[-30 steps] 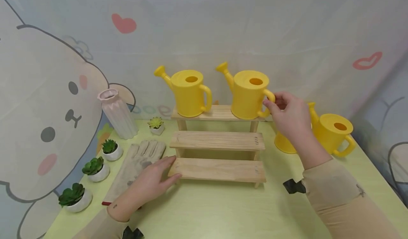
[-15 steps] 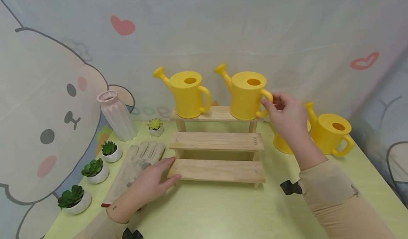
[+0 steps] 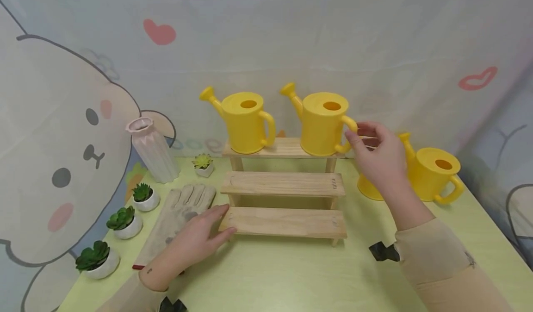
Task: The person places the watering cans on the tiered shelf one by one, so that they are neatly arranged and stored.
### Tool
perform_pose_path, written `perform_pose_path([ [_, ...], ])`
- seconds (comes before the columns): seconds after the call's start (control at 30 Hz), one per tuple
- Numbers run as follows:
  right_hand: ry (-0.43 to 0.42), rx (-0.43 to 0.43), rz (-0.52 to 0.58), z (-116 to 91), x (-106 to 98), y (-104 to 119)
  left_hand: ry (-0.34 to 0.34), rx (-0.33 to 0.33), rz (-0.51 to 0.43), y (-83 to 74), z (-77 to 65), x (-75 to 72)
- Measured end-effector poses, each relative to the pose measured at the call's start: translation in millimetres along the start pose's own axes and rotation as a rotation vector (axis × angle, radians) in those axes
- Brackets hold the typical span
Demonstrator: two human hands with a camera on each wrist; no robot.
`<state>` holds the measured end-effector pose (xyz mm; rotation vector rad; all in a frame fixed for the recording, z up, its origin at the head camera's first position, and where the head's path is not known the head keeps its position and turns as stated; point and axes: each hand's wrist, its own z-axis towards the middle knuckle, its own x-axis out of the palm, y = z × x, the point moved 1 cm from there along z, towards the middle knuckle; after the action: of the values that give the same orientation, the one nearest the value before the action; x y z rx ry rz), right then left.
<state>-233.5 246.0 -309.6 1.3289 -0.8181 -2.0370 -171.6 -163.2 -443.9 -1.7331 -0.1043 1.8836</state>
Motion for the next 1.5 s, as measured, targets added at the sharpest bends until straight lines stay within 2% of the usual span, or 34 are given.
perform_pose_path([
  [0.17, -0.07, 0.029, 0.03, -12, -10, -19, -0.002, 0.011, 0.017, -0.5, 0.7, 0.1],
  [0.33, -0.162, 0.084, 0.073, -18, -23, -51, 0.003, 0.007, 0.011, -1.4, 0.8, 0.2],
  [0.53, -0.277, 0.209, 0.062, -21, -43, -93, 0.01, 0.011, 0.0, 0.0, 2.1, 1.4],
  [0.7, -0.361, 0.3, 0.047, -19, -51, -128, 0.003, 0.014, 0.018, 1.3, 3.7, -1.4],
  [0.87, -0.371, 0.398, 0.036, -19, -58, -158, 0.014, 0.002, 0.016, 0.8, 2.2, -3.4],
  [1.03, -0.34, 0.489, 0.035, -22, -64, -181, 0.017, -0.002, 0.015, -0.1, 0.9, -2.0],
  [1.3, -0.302, 0.518, 0.089, -26, -62, -213, 0.015, -0.009, 0.021, 0.5, 1.7, -1.2],
  [1.5, -0.258, 0.528, 0.104, -27, -58, -228, 0.01, -0.003, 0.022, 1.4, 1.5, -0.1],
])
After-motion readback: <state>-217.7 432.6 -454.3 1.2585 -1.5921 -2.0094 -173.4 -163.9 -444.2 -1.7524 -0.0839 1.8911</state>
